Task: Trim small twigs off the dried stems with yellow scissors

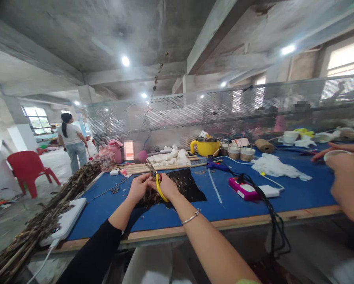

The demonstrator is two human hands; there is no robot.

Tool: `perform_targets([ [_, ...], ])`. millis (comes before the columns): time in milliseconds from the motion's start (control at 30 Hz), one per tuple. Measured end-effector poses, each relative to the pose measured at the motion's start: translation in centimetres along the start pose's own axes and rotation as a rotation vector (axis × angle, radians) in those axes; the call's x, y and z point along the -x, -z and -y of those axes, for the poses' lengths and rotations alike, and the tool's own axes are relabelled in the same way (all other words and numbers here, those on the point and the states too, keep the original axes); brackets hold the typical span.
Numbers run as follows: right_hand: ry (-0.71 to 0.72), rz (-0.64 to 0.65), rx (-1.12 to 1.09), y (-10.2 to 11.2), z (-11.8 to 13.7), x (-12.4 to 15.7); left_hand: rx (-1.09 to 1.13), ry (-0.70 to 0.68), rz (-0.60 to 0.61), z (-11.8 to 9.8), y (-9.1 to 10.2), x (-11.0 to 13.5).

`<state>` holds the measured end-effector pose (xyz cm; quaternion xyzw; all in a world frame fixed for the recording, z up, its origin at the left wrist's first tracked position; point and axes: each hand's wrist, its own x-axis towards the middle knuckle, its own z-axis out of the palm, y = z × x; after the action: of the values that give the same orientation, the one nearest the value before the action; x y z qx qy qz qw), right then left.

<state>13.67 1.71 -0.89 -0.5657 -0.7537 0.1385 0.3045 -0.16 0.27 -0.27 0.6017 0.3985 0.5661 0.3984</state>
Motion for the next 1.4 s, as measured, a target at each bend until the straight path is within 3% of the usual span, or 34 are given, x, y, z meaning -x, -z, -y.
perform_targets([
  [300,0.01,-0.067,0.04,-0.2,0.0,0.1,0.045,0.02,0.016,0.0,-0.2,0.2],
  [600,-0.051,-0.069,0.074,-0.2,0.2,0.2,-0.043,-0.054,-0.037,-0.2,0.0,0.1],
  [900,0.005,-0.05,0.058,0.0,-0.1,-0.1,0.121,0.064,-0.028,0.4,-0.1,-0.2],
  [1033,-0.024,-0.043,0.149,-0.1,-0.1,-0.1,0.201,0.06,0.0,1.1,0.2,-0.4],
  [1233,0.035,-0.04,0.101,-0.4,0.1,0.0,0.208,0.067,0.076,1.8,0.3,-0.5],
  [1400,0.08,-0.101,0.151,-0.4,0.5,0.1,0.174,0.018,0.062,1.7,0.3,-0.5],
])
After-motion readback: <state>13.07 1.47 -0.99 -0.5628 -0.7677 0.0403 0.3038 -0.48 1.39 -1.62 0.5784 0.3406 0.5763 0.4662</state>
